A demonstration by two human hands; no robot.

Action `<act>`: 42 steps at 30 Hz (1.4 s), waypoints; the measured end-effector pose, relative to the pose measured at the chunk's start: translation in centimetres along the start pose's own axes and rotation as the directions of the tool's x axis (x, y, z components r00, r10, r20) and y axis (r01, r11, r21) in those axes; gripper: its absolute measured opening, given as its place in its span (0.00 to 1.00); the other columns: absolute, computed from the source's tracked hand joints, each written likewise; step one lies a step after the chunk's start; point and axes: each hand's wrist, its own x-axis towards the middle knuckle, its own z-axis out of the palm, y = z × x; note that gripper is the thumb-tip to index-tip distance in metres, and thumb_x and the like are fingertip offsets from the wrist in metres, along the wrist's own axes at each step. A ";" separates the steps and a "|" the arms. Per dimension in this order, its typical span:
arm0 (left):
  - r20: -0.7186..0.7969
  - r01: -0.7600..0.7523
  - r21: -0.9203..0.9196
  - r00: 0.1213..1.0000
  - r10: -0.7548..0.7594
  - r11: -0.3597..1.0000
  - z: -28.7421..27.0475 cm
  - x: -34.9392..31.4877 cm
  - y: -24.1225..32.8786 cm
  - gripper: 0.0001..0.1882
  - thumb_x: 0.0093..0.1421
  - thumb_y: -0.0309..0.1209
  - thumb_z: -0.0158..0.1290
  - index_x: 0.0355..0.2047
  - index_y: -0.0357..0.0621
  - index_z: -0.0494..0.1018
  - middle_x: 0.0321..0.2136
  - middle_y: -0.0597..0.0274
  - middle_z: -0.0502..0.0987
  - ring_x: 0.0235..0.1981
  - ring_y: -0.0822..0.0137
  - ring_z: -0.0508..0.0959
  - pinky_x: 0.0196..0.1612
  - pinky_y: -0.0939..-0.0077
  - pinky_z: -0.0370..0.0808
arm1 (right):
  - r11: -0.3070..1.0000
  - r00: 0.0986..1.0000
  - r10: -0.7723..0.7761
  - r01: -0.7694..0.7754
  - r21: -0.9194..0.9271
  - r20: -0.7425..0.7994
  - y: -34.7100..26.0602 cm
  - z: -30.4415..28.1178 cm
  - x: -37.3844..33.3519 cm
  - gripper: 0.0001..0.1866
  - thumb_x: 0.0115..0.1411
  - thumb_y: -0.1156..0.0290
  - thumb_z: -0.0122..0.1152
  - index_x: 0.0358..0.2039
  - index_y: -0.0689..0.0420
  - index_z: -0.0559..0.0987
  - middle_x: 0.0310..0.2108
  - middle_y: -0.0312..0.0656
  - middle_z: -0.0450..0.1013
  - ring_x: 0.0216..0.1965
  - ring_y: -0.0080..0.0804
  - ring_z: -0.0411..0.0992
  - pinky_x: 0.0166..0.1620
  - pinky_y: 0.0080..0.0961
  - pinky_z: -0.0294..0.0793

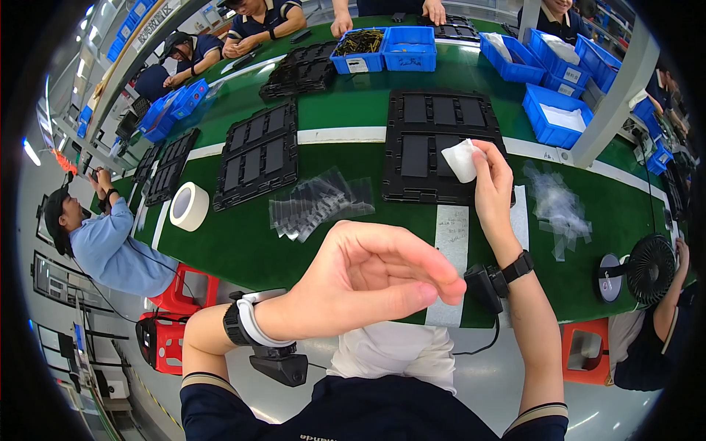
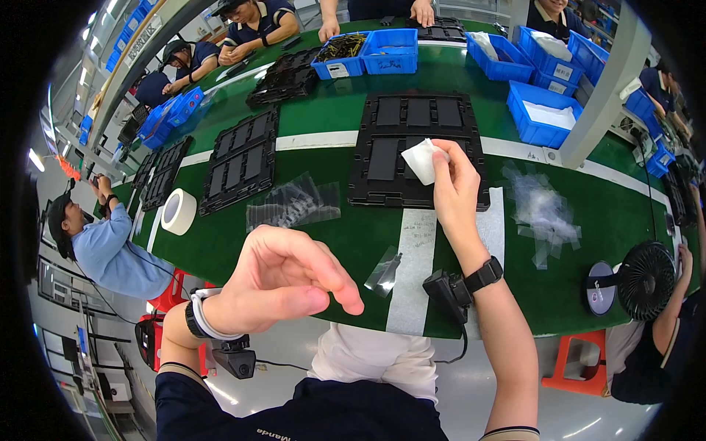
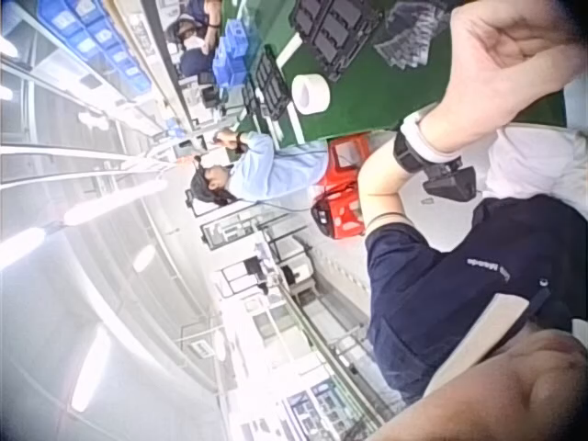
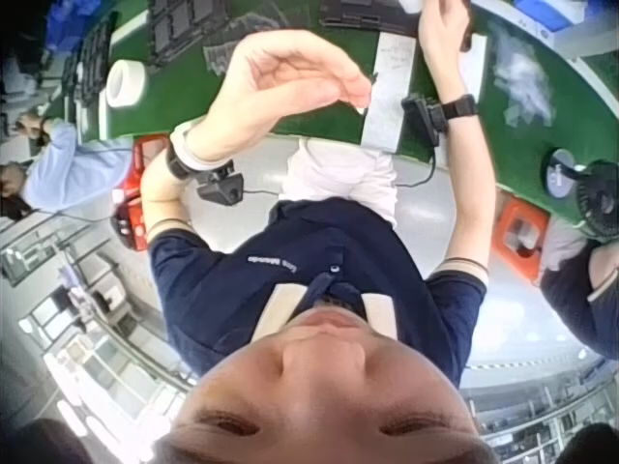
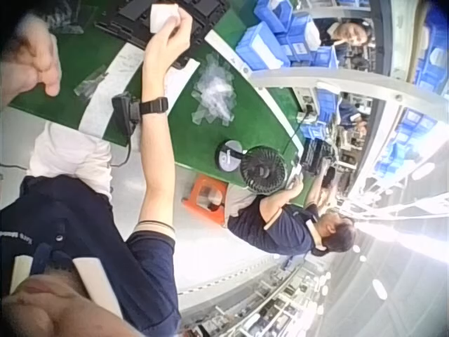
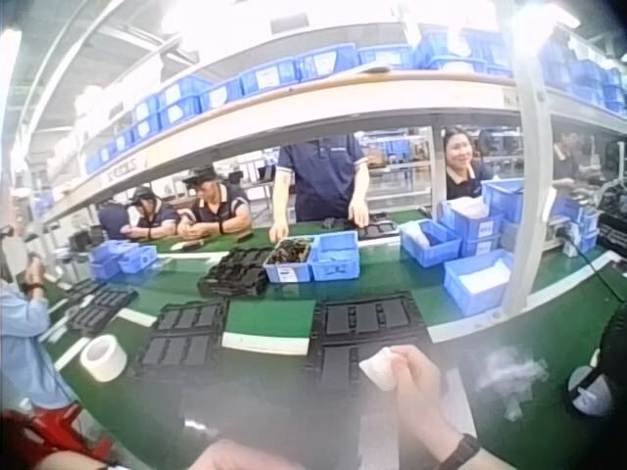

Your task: Manually assembling small black plastic housing components by inserting pieces and applying adhesive or protective film.

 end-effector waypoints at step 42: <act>0.252 -0.284 0.828 0.959 0.131 0.483 -1.0 1.2 -0.3 0.35 0.51 0.24 0.56 0.57 0.35 0.53 0.54 0.50 0.62 0.52 0.60 0.67 0.50 0.71 0.66 | 0.999 1.000 0.002 -0.002 -0.035 -0.002 -0.4 0.1 -0.1 0.09 0.59 0.70 0.48 0.35 0.60 0.74 0.19 0.30 0.65 0.20 0.13 0.58 0.23 0.14 0.57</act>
